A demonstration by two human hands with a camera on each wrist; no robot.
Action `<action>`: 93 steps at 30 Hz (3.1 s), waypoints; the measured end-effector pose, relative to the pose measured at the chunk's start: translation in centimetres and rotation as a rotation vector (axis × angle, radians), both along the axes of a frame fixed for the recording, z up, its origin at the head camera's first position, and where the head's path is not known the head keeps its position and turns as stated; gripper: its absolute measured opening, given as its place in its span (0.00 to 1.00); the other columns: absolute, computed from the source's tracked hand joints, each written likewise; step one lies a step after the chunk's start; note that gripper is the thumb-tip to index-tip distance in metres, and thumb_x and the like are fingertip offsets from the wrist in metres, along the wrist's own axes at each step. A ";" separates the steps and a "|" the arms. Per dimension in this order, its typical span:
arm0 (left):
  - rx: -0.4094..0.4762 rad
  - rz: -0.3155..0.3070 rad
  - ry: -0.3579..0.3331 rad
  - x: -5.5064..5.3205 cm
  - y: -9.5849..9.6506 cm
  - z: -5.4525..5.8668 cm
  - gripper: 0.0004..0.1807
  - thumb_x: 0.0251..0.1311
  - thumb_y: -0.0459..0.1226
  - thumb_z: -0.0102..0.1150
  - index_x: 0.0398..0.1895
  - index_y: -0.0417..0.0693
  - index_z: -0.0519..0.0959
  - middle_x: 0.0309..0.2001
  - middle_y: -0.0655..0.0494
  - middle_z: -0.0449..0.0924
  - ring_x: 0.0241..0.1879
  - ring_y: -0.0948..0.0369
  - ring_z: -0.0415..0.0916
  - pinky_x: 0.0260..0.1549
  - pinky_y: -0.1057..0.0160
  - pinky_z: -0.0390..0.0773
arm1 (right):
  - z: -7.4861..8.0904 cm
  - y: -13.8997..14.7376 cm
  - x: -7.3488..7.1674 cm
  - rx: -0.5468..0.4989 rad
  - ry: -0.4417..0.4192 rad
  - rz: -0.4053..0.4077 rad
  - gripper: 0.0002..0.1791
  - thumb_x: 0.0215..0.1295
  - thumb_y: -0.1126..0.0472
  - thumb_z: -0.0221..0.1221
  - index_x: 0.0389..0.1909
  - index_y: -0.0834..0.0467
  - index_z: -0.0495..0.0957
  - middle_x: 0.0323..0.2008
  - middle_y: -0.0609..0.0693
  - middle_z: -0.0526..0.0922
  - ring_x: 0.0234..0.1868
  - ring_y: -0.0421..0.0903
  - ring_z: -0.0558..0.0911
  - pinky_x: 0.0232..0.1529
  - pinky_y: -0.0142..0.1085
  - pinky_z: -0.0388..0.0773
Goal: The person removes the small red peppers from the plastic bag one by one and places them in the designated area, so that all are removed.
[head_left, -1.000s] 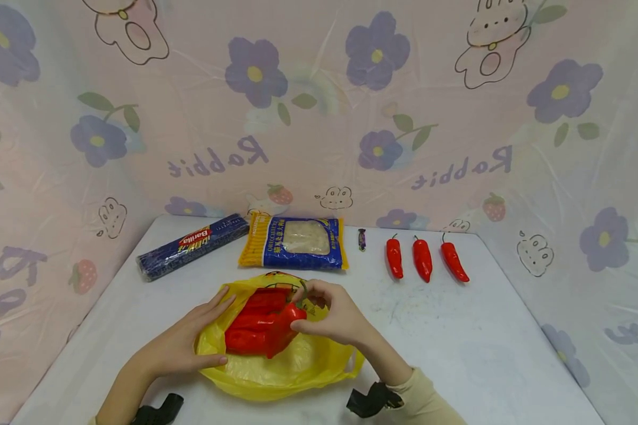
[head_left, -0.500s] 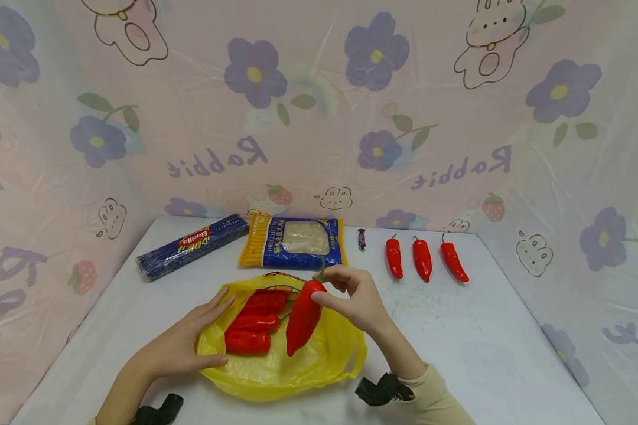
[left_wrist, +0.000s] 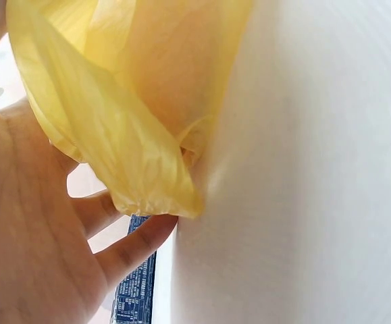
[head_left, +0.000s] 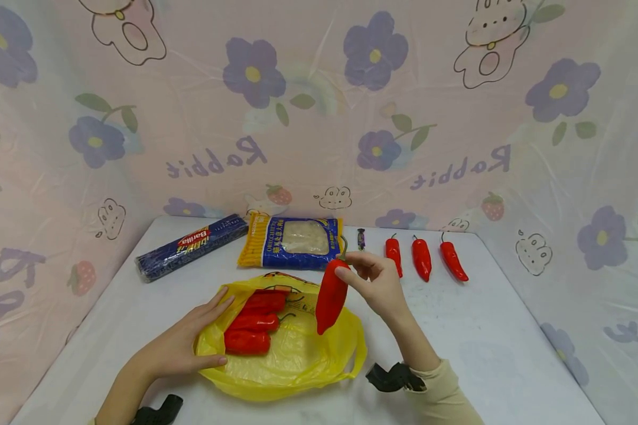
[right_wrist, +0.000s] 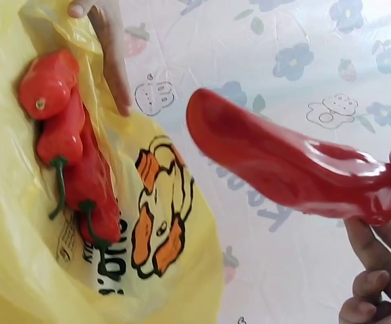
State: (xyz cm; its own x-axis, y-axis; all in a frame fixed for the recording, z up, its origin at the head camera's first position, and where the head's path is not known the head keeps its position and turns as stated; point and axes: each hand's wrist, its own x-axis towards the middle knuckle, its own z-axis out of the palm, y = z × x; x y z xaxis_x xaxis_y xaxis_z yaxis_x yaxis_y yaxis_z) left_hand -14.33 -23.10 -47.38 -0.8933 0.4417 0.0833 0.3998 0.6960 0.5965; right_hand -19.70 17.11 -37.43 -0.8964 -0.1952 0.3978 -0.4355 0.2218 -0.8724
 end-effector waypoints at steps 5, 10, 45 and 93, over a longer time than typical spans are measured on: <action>0.004 -0.001 0.006 0.0 0.0 0.0 0.56 0.54 0.63 0.74 0.85 0.58 0.61 0.87 0.52 0.49 0.78 0.37 0.59 0.65 0.27 0.71 | 0.1 1.0 -0.6 0.009 -0.023 -0.087 0.14 0.68 0.64 0.69 0.52 0.65 0.88 0.46 0.60 0.89 0.43 0.47 0.81 0.41 0.29 0.79; 0.008 -0.005 -0.006 0.1 0.1 0.0 0.57 0.54 0.63 0.74 0.85 0.58 0.61 0.87 0.52 0.48 0.79 0.37 0.58 0.66 0.27 0.71 | 0.0 2.3 -1.1 0.038 -0.103 -0.161 0.17 0.71 0.60 0.68 0.56 0.63 0.87 0.50 0.60 0.88 0.49 0.49 0.80 0.48 0.30 0.82; -0.008 0.015 -0.061 0.6 0.1 0.3 0.57 0.54 0.65 0.73 0.85 0.64 0.58 0.87 0.53 0.47 0.79 0.36 0.57 0.62 0.24 0.72 | -0.3 17.9 -2.1 0.159 -0.257 -0.591 0.33 0.74 0.40 0.63 0.66 0.62 0.81 0.38 0.25 0.82 0.51 0.37 0.79 0.56 0.31 0.82; -0.011 0.015 -0.037 0.5 0.3 0.6 0.56 0.54 0.65 0.72 0.85 0.61 0.60 0.87 0.52 0.49 0.78 0.35 0.59 0.62 0.25 0.73 | -8.8 30.2 -4.2 0.494 -0.536 -0.899 0.38 0.75 0.45 0.60 0.69 0.72 0.70 0.63 0.77 0.75 0.60 0.70 0.78 0.56 0.55 0.84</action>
